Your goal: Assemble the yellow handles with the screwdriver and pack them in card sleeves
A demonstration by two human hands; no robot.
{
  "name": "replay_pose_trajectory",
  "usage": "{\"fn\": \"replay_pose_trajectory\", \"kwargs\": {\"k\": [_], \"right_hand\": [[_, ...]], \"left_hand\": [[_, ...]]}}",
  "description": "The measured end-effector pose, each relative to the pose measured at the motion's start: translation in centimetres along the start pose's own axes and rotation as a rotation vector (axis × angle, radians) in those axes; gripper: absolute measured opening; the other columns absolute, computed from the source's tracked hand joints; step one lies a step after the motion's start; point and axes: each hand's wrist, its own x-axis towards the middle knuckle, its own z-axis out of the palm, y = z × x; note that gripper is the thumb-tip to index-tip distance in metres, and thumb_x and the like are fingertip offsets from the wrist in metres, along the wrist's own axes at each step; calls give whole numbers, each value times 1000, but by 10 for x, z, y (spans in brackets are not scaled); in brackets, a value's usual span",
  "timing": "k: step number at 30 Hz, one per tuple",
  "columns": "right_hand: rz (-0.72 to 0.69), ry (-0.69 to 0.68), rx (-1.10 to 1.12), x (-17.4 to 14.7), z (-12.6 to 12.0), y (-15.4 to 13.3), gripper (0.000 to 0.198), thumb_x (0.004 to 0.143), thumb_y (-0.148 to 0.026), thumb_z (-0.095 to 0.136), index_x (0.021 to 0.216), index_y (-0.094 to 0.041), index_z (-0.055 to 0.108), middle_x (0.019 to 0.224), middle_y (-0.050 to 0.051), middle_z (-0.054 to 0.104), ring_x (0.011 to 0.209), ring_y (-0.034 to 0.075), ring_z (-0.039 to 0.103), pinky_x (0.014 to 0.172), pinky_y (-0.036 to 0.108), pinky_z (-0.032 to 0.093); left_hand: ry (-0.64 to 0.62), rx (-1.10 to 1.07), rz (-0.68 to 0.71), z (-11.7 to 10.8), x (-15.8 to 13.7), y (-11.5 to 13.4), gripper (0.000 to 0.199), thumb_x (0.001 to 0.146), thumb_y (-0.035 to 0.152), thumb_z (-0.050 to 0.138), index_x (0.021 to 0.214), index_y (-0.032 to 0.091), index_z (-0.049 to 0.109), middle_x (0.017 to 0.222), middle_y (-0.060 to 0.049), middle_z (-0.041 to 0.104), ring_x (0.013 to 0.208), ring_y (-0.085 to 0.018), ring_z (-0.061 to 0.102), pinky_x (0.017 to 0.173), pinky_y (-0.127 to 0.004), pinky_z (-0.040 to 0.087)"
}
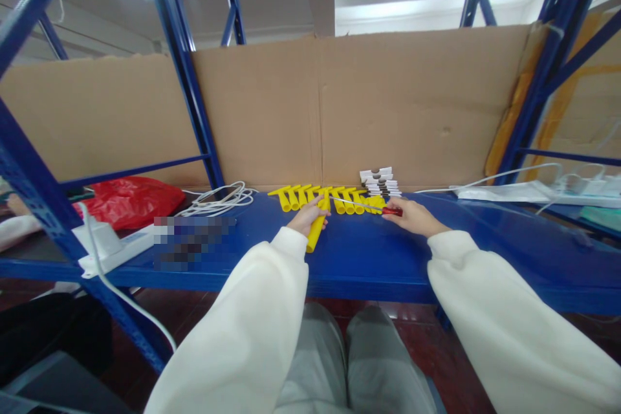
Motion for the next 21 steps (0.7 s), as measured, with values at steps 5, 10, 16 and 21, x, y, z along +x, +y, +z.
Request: {"fn": "replay_pose_trajectory", "kwargs": {"k": [5, 10, 16, 21], "right_hand": [[15, -27, -42, -1, -3, -4, 26, 92, -45, 53, 87, -26, 70, 78, 3, 74, 69, 19, 66, 57, 26, 40], [26, -7, -38, 0, 1, 1, 20, 84, -44, 65, 91, -26, 66, 85, 3, 75, 75, 21, 67, 60, 26, 42], [43, -29, -69, -1, 0, -1, 18, 88, -43, 60, 86, -25, 63, 81, 3, 74, 70, 20, 66, 57, 26, 39], [22, -62, -23, 0, 0, -3, 20, 90, -42, 55, 86, -25, 64, 82, 3, 75, 71, 19, 67, 59, 27, 42]], "left_hand": [[9, -28, 14, 0, 0, -1, 71, 91, 4, 48, 156, 24, 31, 73, 1, 60, 48, -9, 51, 45, -18, 41], [0, -22, 15, 0, 1, -2, 73, 89, 0, 46, 156, 25, 31, 71, 1, 61, 46, -9, 50, 46, -19, 41], [-6, -34, 22, 0, 3, -2, 74, 89, 5, 56, 156, 26, 33, 71, 1, 60, 47, -8, 52, 45, -18, 41], [4, -8, 18, 1, 1, -1, 75, 89, 2, 52, 157, 24, 30, 72, 1, 61, 47, -9, 53, 44, -18, 41]]}}
